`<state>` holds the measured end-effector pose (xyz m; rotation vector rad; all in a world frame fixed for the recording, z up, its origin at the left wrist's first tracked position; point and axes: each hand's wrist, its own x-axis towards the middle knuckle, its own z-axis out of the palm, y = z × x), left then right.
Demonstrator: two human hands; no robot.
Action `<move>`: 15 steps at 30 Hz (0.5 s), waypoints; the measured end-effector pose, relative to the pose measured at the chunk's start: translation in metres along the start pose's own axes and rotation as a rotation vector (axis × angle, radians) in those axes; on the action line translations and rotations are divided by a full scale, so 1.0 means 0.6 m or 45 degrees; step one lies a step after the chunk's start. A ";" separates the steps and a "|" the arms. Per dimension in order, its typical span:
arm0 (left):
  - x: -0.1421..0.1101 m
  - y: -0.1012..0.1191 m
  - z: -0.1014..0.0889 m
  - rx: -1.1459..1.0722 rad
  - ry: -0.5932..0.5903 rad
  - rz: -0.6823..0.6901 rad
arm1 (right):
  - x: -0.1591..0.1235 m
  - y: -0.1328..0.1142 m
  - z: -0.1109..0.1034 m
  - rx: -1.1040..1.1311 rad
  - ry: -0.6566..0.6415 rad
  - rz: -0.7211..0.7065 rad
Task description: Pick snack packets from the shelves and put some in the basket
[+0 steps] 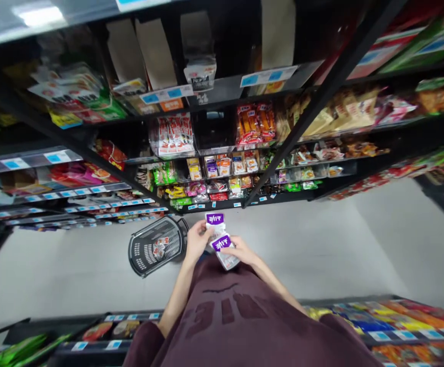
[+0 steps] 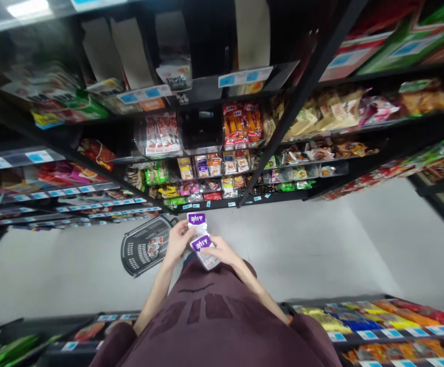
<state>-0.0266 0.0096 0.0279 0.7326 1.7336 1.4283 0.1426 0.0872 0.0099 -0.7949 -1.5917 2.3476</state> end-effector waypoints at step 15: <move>-0.045 0.023 -0.030 -0.055 0.379 -0.047 | -0.003 0.003 0.012 0.137 0.036 0.093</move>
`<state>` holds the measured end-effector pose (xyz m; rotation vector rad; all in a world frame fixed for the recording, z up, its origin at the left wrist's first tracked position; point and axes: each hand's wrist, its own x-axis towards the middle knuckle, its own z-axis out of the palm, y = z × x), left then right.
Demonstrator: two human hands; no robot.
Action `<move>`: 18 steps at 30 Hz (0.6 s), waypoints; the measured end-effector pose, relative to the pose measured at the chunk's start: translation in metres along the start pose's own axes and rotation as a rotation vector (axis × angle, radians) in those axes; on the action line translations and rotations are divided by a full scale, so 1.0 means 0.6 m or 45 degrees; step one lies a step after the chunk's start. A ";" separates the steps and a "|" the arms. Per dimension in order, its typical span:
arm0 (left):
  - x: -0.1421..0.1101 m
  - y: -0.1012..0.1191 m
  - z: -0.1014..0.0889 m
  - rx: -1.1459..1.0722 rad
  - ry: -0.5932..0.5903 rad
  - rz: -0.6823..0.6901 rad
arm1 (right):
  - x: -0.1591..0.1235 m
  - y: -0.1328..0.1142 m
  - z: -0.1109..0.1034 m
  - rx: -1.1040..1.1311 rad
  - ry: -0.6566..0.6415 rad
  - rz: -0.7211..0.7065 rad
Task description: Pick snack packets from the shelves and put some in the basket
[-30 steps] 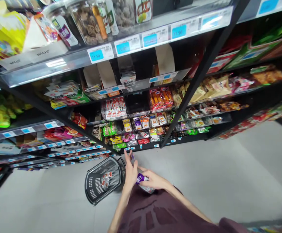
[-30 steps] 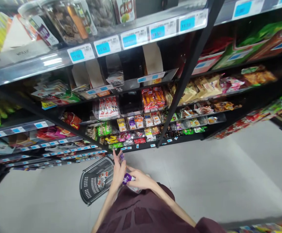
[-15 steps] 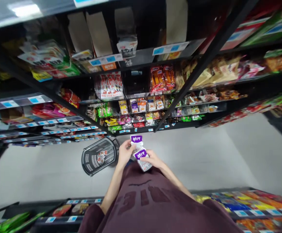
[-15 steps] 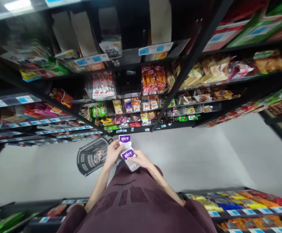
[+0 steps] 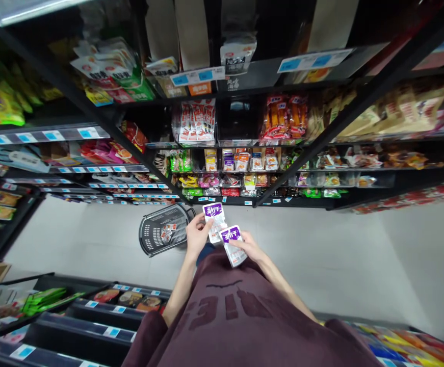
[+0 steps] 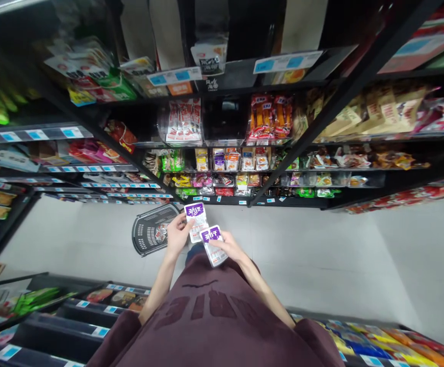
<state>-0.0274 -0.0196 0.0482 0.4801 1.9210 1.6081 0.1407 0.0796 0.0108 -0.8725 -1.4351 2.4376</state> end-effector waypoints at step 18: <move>0.003 0.007 0.004 -0.314 -0.069 -0.025 | -0.002 0.002 0.002 0.279 0.052 0.026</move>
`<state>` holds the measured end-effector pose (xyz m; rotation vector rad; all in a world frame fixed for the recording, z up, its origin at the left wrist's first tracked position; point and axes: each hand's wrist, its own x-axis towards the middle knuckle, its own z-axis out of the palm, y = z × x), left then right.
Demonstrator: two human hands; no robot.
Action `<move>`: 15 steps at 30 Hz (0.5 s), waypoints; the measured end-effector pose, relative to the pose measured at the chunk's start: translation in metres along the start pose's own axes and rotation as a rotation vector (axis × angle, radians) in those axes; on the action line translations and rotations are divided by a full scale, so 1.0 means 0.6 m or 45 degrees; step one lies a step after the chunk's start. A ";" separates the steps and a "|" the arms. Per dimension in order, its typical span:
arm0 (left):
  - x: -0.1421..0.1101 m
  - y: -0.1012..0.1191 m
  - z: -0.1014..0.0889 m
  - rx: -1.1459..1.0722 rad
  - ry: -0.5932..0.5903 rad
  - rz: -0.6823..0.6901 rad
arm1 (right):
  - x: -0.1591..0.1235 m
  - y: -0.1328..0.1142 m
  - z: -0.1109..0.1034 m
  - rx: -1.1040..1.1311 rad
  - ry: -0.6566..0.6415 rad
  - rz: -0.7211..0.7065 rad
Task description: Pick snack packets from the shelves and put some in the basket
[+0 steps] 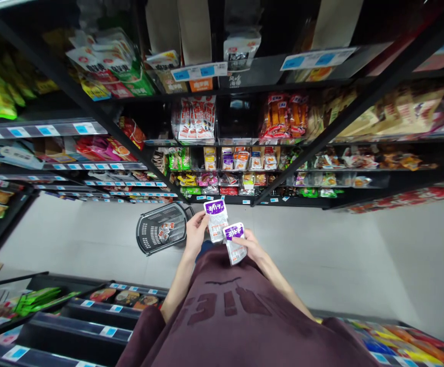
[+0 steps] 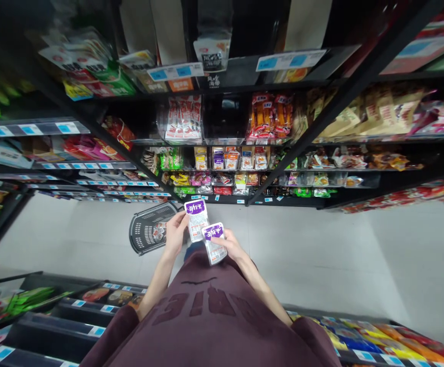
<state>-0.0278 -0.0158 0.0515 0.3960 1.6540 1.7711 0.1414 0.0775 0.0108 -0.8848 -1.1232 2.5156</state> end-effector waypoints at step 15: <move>0.015 0.001 -0.002 -0.018 0.037 0.029 | 0.013 -0.013 0.007 0.061 -0.089 -0.027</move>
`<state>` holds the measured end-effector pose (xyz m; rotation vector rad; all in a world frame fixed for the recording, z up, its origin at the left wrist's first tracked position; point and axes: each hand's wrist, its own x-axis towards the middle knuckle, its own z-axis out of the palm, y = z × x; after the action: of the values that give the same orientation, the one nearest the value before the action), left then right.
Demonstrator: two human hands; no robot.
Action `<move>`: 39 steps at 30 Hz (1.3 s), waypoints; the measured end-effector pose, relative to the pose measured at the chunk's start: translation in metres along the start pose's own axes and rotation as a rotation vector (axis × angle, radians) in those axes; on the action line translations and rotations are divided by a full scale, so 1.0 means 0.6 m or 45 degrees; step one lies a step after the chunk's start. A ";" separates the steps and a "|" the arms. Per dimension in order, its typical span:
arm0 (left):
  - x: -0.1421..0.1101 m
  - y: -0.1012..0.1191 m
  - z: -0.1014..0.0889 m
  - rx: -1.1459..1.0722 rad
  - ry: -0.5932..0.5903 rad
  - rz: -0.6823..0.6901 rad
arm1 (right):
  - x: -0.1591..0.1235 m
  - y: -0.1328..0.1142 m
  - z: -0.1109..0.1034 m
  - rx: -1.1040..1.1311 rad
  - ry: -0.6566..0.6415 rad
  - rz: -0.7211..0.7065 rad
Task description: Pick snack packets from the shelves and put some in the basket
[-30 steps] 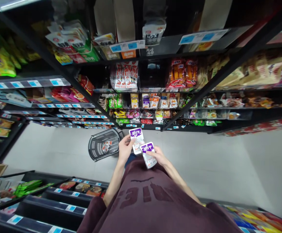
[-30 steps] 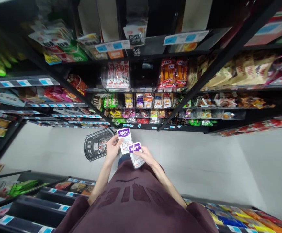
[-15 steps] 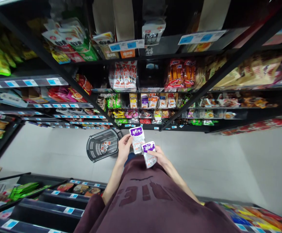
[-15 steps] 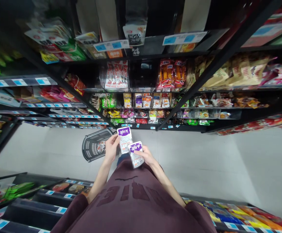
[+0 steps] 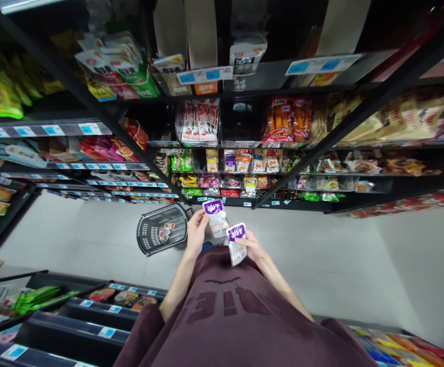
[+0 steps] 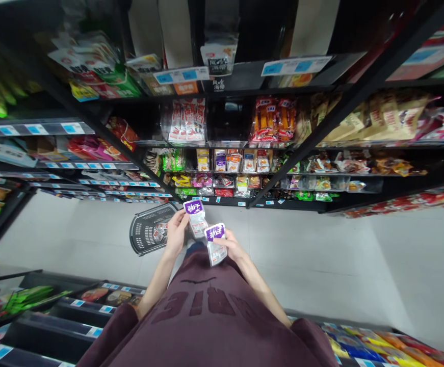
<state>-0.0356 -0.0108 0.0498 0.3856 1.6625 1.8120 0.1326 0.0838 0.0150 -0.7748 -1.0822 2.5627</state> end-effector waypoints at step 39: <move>-0.057 -0.025 0.024 -0.258 0.014 -0.336 | 0.012 -0.014 -0.032 -0.275 -0.225 0.363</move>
<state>0.0026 -0.0213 0.0447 0.0637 1.4437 1.7629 0.1376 0.1041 0.0071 -0.8178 -1.4139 2.8275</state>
